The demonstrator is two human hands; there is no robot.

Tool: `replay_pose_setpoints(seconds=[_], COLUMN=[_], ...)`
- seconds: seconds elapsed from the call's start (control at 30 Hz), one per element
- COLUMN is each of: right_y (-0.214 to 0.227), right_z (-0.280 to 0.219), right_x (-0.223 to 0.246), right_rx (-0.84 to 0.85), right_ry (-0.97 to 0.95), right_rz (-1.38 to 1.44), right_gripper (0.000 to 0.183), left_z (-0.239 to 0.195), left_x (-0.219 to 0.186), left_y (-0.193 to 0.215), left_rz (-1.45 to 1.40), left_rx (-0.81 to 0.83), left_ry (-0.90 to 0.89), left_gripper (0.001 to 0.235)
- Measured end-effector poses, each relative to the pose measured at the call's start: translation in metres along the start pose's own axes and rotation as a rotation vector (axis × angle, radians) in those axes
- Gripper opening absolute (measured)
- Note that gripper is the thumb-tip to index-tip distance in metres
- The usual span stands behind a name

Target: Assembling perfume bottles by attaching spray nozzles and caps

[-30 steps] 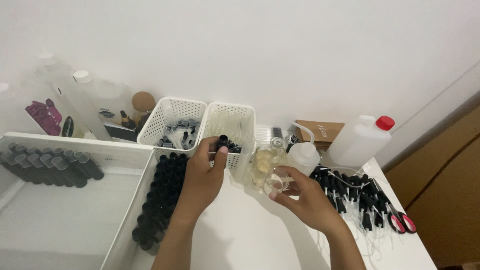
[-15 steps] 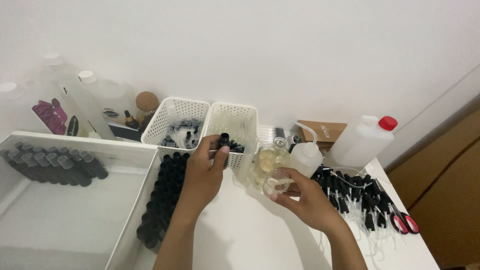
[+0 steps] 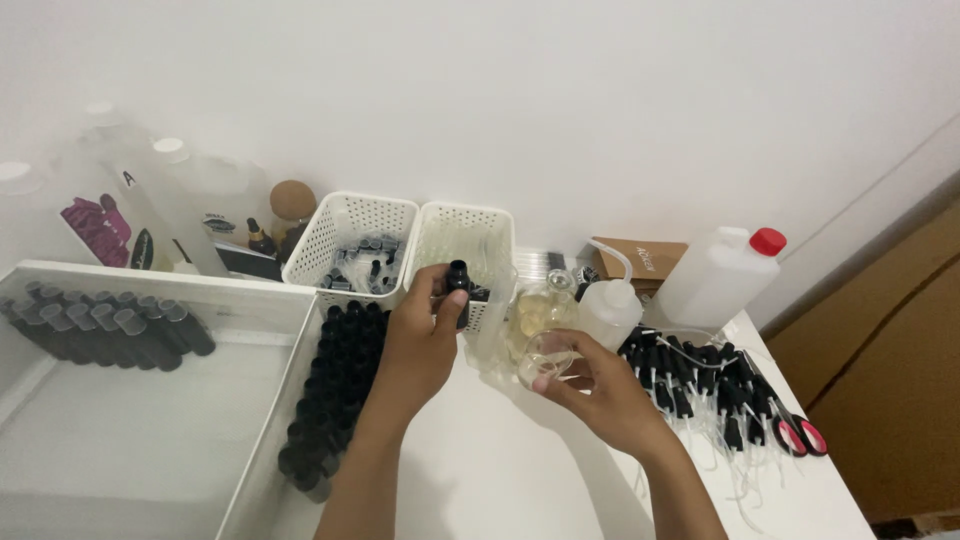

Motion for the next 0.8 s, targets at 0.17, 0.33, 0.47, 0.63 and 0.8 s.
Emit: replay_pose_setpoints(seconds=[0.17, 0.33, 0.47, 0.63, 0.8], right_y=[0.002, 0.012, 0.023, 0.037, 0.038], right_z=[-0.002, -0.005, -0.008, -0.003, 0.010], right_x=[-0.009, 0.006, 0.051, 0.081, 0.093], right_rx=[-0.127, -0.155, -0.109, -0.146, -0.158], right_ry=[0.006, 0.114, 0.287, 0.456, 0.531], right_rz=[0.312, 0.403, 0.169, -0.010, -0.189], right_gripper=[0.056, 0.064, 0.070, 0.061, 0.058], left_z=[-0.004, -0.016, -0.015, -0.020, -0.016], left_x=[-0.007, -0.023, -0.024, -0.031, -0.021], left_y=[-0.005, -0.008, -0.017, -0.020, -0.023], left_rz=[-0.023, -0.106, -0.089, -0.111, -0.146], left_rx=[0.007, 0.057, 0.042, 0.071, 0.050], left_ry=[-0.035, -0.090, -0.273, -0.289, -0.202], left_gripper=[0.041, 0.040, 0.038, 0.038, 0.040])
Point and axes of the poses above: each hand's wrist, its own z-axis towards the middle knuckle, its own y-axis out of the back of the hand, x = y × z, the point moved 6 cm from there along z, towards the middle knuckle, and after that the axes turned 9 degrees about -x, right-handed, at the moved point
